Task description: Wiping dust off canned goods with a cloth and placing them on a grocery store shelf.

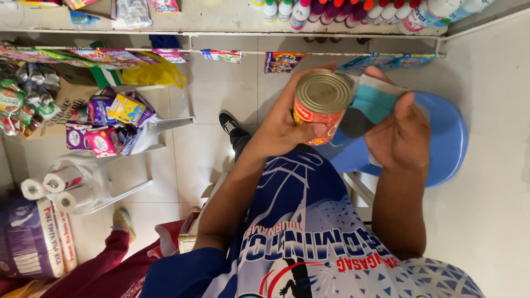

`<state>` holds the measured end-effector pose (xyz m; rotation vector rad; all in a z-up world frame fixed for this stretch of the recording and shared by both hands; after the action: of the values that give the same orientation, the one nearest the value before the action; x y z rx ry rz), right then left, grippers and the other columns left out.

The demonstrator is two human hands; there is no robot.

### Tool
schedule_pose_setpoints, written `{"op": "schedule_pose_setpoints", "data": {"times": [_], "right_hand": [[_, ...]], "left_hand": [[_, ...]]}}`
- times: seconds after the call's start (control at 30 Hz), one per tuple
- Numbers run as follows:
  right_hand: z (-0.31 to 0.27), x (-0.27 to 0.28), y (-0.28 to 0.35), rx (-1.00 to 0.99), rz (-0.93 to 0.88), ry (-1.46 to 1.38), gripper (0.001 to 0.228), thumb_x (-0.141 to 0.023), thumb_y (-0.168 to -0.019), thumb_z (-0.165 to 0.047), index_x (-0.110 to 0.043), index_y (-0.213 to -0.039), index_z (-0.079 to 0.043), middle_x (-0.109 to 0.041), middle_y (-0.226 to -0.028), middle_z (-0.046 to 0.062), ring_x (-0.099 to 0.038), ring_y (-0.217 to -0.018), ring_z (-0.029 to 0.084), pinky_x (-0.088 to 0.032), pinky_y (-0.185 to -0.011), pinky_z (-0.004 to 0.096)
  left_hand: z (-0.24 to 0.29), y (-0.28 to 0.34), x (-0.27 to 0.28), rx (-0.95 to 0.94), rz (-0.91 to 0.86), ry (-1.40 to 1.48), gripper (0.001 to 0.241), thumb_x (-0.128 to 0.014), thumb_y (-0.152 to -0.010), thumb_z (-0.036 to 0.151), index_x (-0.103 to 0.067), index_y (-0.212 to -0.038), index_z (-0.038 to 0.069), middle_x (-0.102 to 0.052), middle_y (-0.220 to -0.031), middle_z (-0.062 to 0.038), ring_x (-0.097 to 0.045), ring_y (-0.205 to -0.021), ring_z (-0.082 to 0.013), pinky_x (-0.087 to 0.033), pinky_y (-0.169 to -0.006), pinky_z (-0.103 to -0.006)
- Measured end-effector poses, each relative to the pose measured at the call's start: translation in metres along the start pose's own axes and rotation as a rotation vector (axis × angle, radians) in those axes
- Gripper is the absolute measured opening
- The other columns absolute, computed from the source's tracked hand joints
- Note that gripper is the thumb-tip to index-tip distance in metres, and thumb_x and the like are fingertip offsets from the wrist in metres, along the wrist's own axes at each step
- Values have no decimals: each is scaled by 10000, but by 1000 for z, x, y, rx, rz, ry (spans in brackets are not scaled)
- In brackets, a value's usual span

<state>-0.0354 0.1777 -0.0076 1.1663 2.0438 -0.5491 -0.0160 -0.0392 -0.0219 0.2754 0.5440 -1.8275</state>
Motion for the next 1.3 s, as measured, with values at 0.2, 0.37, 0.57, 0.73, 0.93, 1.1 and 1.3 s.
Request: {"op": "schedule_pose_setpoints", "data": {"times": [0.2,0.37,0.57,0.73,0.93,1.1,1.3], "right_hand": [[11,7,-2,58,137,344,422,-504,-1146,-325,-545,-1418,-5,-577,-1421,85,-532,-1283,160,-406,-1190,373],[19,14,-1,158,198,389,172,-579,-1089,-82,-547,-1257,-83,-555,-1243,37,-500,-1110,97,-401,-1020,259],[18,43,1,181,-107,74,61,-539,-1074,-166,-500,-1119,-153,-540,-1430,203,-594,-1271,329,-432,-1062,433],[-8,14,10,116,-353,62,128,-593,-975,-106,-630,-1071,-181,-315,-1653,273,-388,-1502,415,-400,-1199,512],[-3,-55,0,230,-82,853,77,-565,-1036,-40,-557,-1070,-109,-397,-1616,213,-432,-1547,352,-343,-1338,487],[33,-61,0,371,113,874,761,-661,-1060,-186,-176,-1643,-123,-317,-1697,234,-377,-1600,373,-295,-1392,484],[57,-32,-4,496,257,779,684,-468,-1144,-429,-291,-1576,71,-386,-1576,299,-372,-1494,356,-263,-1288,571]], "left_hand": [[14,-1,-13,106,80,-248,782,-798,-828,28,-372,-1482,88,-577,-1372,-115,-612,-1233,-226,-501,-1082,-331],[12,0,-9,81,80,-175,780,-794,-841,-30,-373,-1485,99,-539,-1369,-87,-577,-1221,-206,-483,-1083,-324],[5,6,-3,38,42,32,796,-807,-822,6,-396,-1502,62,-582,-1325,-112,-566,-1230,-197,-471,-1107,-393],[21,5,-14,-8,33,-174,821,-801,-839,-19,-354,-1508,143,-563,-1361,-78,-622,-1222,-222,-510,-1103,-356],[-4,-2,-19,-144,189,-402,861,-803,-801,184,-329,-1516,106,-364,-1479,-118,-472,-1395,-314,-388,-1252,-451],[-23,0,-25,-94,255,62,820,-753,-924,344,-314,-1562,75,-466,-1506,-120,-506,-1393,-249,-405,-1237,-400],[-32,-10,-27,-273,144,-240,769,-622,-988,603,-410,-1509,79,-339,-1526,-107,-248,-1519,-252,-134,-1319,-484]]}}
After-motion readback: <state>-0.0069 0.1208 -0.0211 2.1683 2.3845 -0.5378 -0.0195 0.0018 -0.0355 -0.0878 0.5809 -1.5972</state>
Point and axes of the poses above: each hand's wrist, its own y-axis away from the middle knuckle, its own x-axis out of the back of the hand, z = x × y, the point moved 2 cm from there along -y, towards the middle knuckle
